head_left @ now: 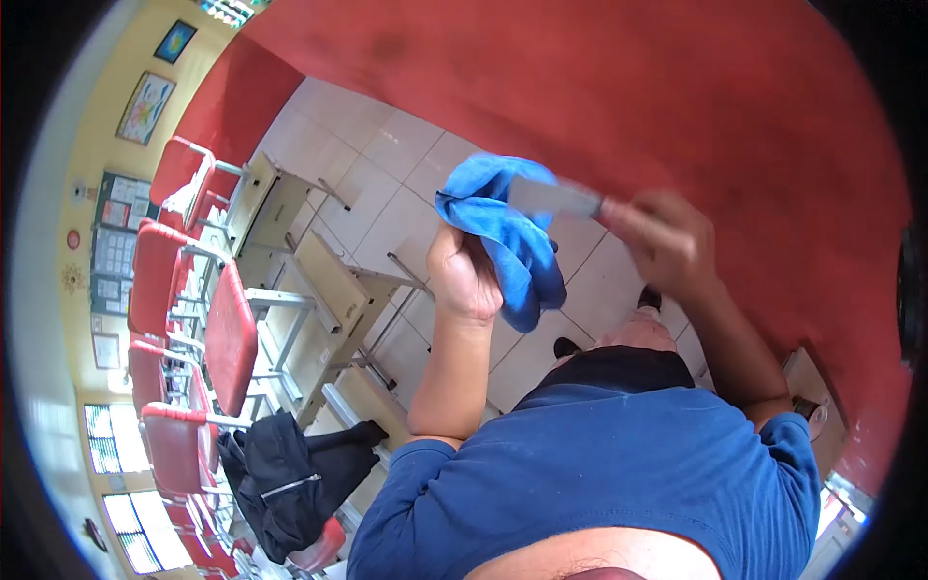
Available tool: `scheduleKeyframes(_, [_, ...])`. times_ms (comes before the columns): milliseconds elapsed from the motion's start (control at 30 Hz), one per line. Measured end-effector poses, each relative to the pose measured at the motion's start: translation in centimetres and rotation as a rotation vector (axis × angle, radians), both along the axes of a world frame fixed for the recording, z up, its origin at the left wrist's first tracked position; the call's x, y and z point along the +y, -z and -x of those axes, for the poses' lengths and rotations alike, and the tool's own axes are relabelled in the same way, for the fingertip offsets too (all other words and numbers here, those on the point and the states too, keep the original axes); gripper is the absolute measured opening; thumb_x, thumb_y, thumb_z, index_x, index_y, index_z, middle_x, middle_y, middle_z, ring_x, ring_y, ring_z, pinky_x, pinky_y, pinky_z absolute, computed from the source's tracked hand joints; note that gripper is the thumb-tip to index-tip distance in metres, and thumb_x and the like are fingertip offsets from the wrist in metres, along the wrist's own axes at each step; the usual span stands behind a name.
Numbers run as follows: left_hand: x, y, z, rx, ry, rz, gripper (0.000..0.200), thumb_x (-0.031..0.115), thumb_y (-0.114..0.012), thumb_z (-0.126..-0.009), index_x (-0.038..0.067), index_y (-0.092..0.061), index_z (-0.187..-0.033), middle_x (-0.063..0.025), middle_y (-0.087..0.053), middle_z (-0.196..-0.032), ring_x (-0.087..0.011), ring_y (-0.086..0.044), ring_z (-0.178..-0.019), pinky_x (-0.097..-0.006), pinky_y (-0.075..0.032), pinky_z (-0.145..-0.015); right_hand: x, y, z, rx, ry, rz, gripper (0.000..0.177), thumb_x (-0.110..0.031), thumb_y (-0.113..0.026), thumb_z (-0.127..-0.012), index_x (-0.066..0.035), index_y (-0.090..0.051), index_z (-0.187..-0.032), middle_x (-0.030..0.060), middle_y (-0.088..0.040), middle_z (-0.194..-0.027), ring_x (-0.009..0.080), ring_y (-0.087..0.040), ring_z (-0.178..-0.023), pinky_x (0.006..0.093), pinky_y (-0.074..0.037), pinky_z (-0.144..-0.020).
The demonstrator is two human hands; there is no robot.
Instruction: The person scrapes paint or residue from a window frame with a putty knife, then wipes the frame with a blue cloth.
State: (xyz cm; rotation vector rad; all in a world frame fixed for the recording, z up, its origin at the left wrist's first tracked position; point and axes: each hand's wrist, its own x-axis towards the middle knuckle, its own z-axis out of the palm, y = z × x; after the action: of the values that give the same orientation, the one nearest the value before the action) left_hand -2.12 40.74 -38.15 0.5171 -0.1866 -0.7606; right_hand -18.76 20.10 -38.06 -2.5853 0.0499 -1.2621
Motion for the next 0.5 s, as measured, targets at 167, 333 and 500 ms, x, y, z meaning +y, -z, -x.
scheduleKeyframes(167, [-2.4,-0.2,0.8,-0.084,-0.053,-0.046,0.05,0.041,-0.04,-0.109,0.002,-0.059,-0.136,-0.0139,-0.065,-0.133,-0.0335,-0.064,-0.121,-0.0521,-0.053,-0.103,-6.8,3.1,1.1,-0.04,-0.024,-0.55,0.023,-0.009,-0.071,-0.095,-0.011,-0.077,-0.117,0.0076,-0.069,-0.089,0.0168,-0.063,-0.067,0.0317,-0.049,-0.055])
scheduleKeyframes(333, [-7.5,0.9,2.3,-0.314,-0.211,-0.077,0.033,0.024,-0.046,-0.108,0.006,-0.058,-0.132,-0.013,-0.065,-0.13,-0.03,-0.064,-0.119,-0.0491,-0.052,-0.104,-9.2,4.8,4.6,0.171,-0.516,-1.49,0.027,-0.019,-0.056,-0.107,-0.006,-0.067,-0.128,0.008,-0.07,-0.09,0.0127,-0.064,-0.061,0.0264,-0.049,-0.05])
scheduleKeyframes(500, [-13.9,0.7,4.5,-0.555,-0.283,-0.124,0.027,0.008,-0.048,-0.106,0.006,-0.055,-0.132,-0.0142,-0.064,-0.132,-0.029,-0.064,-0.121,-0.0476,-0.053,-0.106,-13.2,5.9,6.7,0.273,-0.739,-1.852,0.032,-0.026,-0.045,-0.111,-0.005,-0.06,-0.132,0.0113,-0.069,-0.087,0.0154,-0.063,-0.052,0.0267,-0.05,-0.045])
